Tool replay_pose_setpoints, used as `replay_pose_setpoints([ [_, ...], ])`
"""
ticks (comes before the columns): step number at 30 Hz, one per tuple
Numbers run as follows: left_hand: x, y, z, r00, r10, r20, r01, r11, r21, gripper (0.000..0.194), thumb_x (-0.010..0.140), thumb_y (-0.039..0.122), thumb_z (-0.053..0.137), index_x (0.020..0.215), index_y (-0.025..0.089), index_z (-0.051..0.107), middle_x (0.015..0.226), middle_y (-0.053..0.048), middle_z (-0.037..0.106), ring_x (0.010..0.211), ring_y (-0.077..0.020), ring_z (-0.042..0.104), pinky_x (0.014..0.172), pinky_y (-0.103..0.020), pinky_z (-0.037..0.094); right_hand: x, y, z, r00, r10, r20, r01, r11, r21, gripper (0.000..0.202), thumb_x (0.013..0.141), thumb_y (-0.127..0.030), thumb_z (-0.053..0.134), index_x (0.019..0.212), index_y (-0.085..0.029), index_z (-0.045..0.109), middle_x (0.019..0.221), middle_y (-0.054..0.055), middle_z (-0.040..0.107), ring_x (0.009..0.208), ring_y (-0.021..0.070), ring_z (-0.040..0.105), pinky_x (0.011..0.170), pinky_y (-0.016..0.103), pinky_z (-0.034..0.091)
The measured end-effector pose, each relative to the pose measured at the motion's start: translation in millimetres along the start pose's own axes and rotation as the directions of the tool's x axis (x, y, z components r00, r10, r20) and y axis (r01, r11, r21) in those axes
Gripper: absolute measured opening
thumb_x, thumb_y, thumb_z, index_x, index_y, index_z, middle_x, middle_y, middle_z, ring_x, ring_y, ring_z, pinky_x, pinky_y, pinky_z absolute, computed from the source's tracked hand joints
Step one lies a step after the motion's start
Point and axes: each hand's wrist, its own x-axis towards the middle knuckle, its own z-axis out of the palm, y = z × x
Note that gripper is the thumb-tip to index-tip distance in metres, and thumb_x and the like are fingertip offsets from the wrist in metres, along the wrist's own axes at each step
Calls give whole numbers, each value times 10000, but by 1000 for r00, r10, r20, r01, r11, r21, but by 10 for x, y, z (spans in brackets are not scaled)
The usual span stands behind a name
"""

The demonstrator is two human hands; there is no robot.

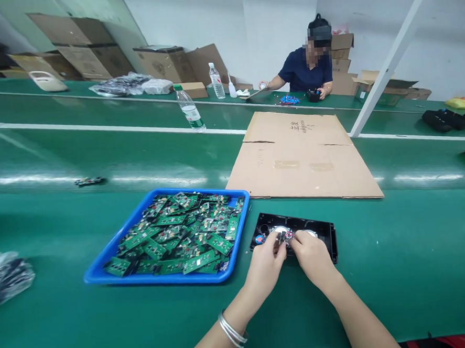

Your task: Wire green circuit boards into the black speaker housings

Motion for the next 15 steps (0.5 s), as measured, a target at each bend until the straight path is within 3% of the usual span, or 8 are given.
replay_pose_setpoints([
  [5,5,4,-59,998,50,40,-53,996,76,96,736,292,535,779,229,594,617,-14,643,571,-202,628,545,-276,504,-18,2,46,999,47,-19,-47,999,25,164,849,-159,522,700,-171,590,659,16,533,549,136,507,457,246,350],
  [7,8,30,-91,995,71,70,-78,992,99,93,742,288,525,755,231,598,571,2,615,519,-184,593,521,-262,485,-26,16,41,991,123,-47,-118,989,91,62,831,-171,556,791,-160,602,736,31,563,605,144,544,492,243,405],
  [9,6,60,-122,991,91,100,-103,988,119,93,741,270,520,741,229,604,513,22,564,459,-161,539,485,-245,457,-20,34,15,982,179,-61,-162,963,215,142,797,-163,601,938,-153,593,880,65,590,739,173,570,583,266,467],
  [11,-1,85,-147,986,106,127,-124,983,138,94,737,248,516,737,225,607,476,40,509,419,-141,482,449,-227,425,-3,49,-21,986,161,-45,-136,929,344,257,767,-130,628,1016,-165,576,951,73,602,841,202,550,677,316,491],
  [15,-11,97,-166,979,120,163,-145,978,151,103,753,247,495,757,220,594,489,47,481,421,-124,452,441,-213,426,25,57,-71,995,97,-10,-80,874,480,217,796,-105,587,998,-183,588,869,50,636,815,208,506,701,377,487],
])
